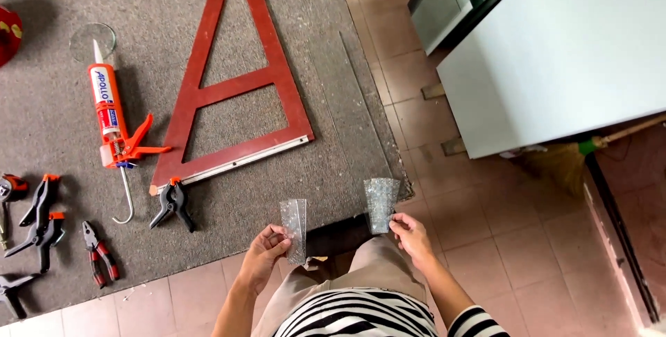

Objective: Preparing and leveling small glass pieces on a workshop table using various tools.

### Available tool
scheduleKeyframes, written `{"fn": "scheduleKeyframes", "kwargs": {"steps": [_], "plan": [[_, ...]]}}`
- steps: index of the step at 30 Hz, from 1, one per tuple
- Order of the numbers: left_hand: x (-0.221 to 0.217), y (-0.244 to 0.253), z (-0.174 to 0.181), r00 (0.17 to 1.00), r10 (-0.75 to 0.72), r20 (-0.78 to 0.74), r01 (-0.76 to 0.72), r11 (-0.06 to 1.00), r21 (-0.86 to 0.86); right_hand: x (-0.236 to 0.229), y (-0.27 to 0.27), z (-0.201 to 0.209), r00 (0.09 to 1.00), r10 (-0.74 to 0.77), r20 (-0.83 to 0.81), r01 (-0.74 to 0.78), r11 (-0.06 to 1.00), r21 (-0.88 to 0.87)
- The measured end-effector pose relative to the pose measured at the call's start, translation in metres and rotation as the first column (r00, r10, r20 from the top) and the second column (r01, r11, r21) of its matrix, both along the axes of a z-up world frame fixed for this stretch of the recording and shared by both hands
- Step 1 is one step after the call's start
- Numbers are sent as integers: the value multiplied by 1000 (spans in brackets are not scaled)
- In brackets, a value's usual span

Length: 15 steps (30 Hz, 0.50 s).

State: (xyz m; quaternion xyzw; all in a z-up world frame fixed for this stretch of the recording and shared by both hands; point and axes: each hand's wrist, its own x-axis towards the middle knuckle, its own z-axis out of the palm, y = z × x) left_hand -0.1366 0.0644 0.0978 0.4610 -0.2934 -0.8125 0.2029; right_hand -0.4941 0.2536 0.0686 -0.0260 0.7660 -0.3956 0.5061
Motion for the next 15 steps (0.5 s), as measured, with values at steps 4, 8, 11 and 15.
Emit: {"fn": "scheduleKeyframes", "kwargs": {"steps": [4, 8, 11, 15], "plan": [[9, 0, -2, 998, -69, -3, 69, 997, -36, 5, 12, -25, 997, -72, -40, 70, 997, -42], [8, -1, 6, 994, -103, 46, 103, 995, -9, 13, 0, -1, 986, -91, -143, 95, 995, 22], [6, 3, 2, 991, -130, -25, 128, 989, -74, 16, -7, 10, 966, -65, -250, 90, 992, 86], [0, 11, -2, 992, -128, -19, 127, 991, -37, 18, -15, 20, 910, 107, -400, -4, 968, 249]]}}
